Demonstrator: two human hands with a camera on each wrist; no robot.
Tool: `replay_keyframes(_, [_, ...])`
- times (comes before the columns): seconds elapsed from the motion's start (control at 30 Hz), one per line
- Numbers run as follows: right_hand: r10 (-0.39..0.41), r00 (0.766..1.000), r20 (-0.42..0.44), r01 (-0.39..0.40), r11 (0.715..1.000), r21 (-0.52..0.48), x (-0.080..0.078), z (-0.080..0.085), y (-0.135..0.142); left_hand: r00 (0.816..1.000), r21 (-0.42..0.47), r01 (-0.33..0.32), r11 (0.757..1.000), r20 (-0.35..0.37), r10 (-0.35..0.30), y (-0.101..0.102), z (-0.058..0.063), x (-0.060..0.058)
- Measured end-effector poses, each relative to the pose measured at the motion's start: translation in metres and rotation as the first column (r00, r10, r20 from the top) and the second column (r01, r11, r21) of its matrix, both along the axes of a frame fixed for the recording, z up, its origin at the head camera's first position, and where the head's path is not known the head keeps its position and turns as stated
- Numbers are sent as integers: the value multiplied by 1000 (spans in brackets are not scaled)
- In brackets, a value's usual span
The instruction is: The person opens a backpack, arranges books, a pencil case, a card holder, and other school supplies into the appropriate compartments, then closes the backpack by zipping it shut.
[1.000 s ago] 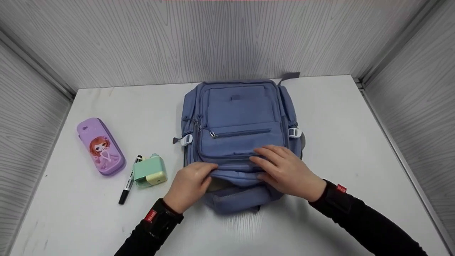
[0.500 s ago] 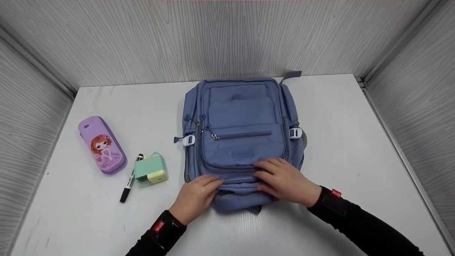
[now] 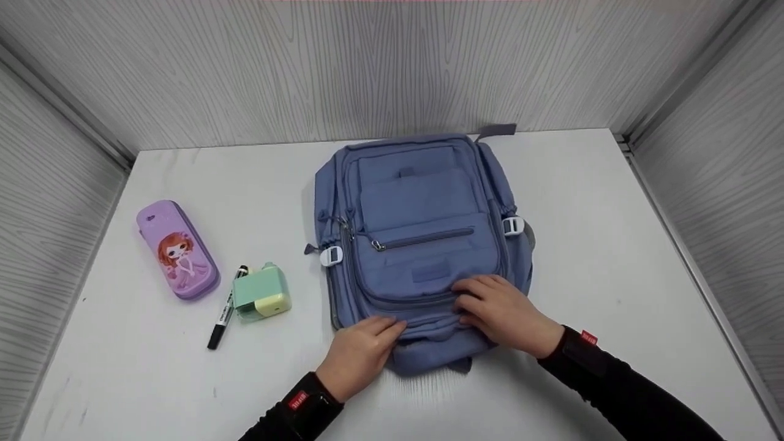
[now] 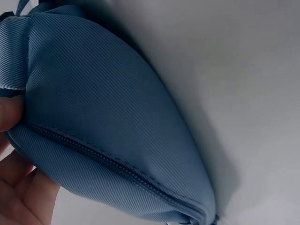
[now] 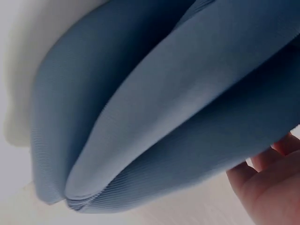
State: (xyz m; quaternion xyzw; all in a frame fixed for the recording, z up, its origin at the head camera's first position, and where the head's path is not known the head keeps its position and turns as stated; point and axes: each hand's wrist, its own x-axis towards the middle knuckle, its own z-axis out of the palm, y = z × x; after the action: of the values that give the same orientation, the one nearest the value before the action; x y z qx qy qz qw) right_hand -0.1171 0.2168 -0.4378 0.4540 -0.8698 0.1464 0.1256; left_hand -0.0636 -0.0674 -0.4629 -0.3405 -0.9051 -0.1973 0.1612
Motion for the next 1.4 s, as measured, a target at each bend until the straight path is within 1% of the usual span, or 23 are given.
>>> replay_keyframes(0.13, [-15,1000,9,15,1000,-22,-6,-6,10,999,-16,19,1000,-48,-20,16,-2,5])
replay_keyframes(0.23, [-35,999,32,36,999,-26,-12,-8,17,996,-23,30,999,-84,-32,28,-3,7])
replay_keyframes(0.37, [-64,996,56,66,998,-23,-21,-9,25,996,-43,52,998,-70,-55,44,0,7])
replay_keyframes(0.43, [-77,996,54,78,997,-17,-26,-10,28,997,-67,69,995,-21,-70,52,2,7])
replay_keyframes(0.53, [-97,995,40,97,995,-9,-35,-12,33,994,-124,87,988,76,-78,63,6,6])
replay_keyframes(0.67, [-115,993,35,115,993,-2,-46,-13,38,983,-188,93,978,171,-61,76,11,5])
replay_keyframes(0.83, [-144,988,63,144,990,-3,-56,-13,44,965,-222,104,970,258,-45,90,15,3])
replay_keyframes(1.0, [-168,981,102,168,986,3,-60,-12,48,952,-247,108,963,305,-28,97,17,4])
replay_keyframes(1.13, [-176,978,110,175,984,15,-61,-10,50,937,-259,124,958,347,-28,100,19,4])
replay_keyframes(1.33, [-200,975,95,199,980,20,-68,-9,56,899,-206,180,962,431,-76,110,17,3])
replay_keyframes(1.4, [-210,973,98,209,978,20,-70,-10,58,894,-196,192,962,440,-89,113,18,2])
